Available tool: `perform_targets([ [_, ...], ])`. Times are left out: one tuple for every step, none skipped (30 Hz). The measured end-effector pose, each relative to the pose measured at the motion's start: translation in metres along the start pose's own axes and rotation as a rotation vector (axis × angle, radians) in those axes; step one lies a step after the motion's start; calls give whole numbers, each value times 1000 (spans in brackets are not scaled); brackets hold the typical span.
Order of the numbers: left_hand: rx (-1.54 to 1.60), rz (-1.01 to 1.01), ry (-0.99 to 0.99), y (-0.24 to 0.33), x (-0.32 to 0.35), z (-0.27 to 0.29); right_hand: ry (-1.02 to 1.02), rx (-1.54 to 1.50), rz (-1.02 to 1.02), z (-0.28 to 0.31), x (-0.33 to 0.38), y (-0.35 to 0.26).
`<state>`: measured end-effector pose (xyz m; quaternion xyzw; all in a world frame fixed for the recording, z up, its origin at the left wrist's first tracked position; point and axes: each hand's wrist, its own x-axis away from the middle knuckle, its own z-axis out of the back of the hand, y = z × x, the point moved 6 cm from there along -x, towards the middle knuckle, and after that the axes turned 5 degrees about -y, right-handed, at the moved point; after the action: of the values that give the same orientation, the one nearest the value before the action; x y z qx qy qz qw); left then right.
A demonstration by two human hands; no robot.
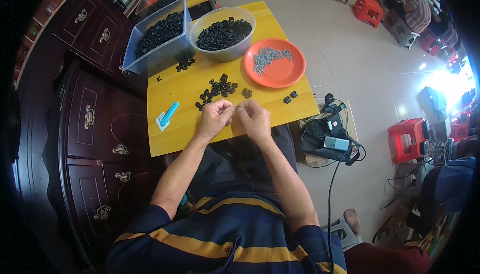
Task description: The person assembles plastic cord locks by hand, picking up springs and plastic components, fitting them together, and placing the assembled cord locks on the table.
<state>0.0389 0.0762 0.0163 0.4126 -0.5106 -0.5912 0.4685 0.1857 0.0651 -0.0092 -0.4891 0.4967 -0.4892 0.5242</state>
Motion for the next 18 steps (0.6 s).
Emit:
perform_targets([
  [18, 10, 18, -1, 1, 0, 7, -18, 2, 0, 0, 1],
  [35, 18, 36, -1, 1, -1, 12, -36, 5, 0, 0, 1],
  [36, 18, 37, -2, 3, -2, 11, -35, 5, -1, 0, 1],
  [38, 33, 52, -6, 4, -3, 21, 0, 8, -1, 1, 2],
  [40, 48, 69, -6, 5, -3, 29, 33, 13, -2, 0, -1],
  [40, 47, 73, -6, 4, -3, 26, 34, 15, -2, 0, -4],
  [51, 66, 70, -6, 3, -3, 30, 59, 14, 0, 0, -7],
  [62, 86, 65, -6, 3, -3, 37, 84, 11, 1, 1, -10],
  [62, 87, 65, -7, 3, -1, 37, 84, 11, 1, 1, -8],
  [35, 66, 38, -7, 2, 2, 23, 85, 31, 0, 1, -6],
  [8, 46, 13, -6, 0, 3, 9, 87, 51, -2, 0, -7],
  [8, 46, 14, -5, -1, 4, 7, 87, 51, -1, 0, -7],
  [-61, 9, 9, -3, -2, 4, 5, 100, 54, 0, 0, -8],
  [-129, -29, 4, 0, -3, 3, 3, 113, 58, 0, 0, -9],
  [-128, -29, 5, 0, -4, 2, 2, 114, 58, -1, -1, -8],
  [-137, -32, 13, 0, -5, 1, 24, 100, 54, 0, -1, -6],
  [-145, -36, 21, 1, -6, 0, 47, 86, 50, 1, -1, -5],
  [-144, -37, 22, 2, -7, 1, 47, 87, 51, 2, -1, -5],
])
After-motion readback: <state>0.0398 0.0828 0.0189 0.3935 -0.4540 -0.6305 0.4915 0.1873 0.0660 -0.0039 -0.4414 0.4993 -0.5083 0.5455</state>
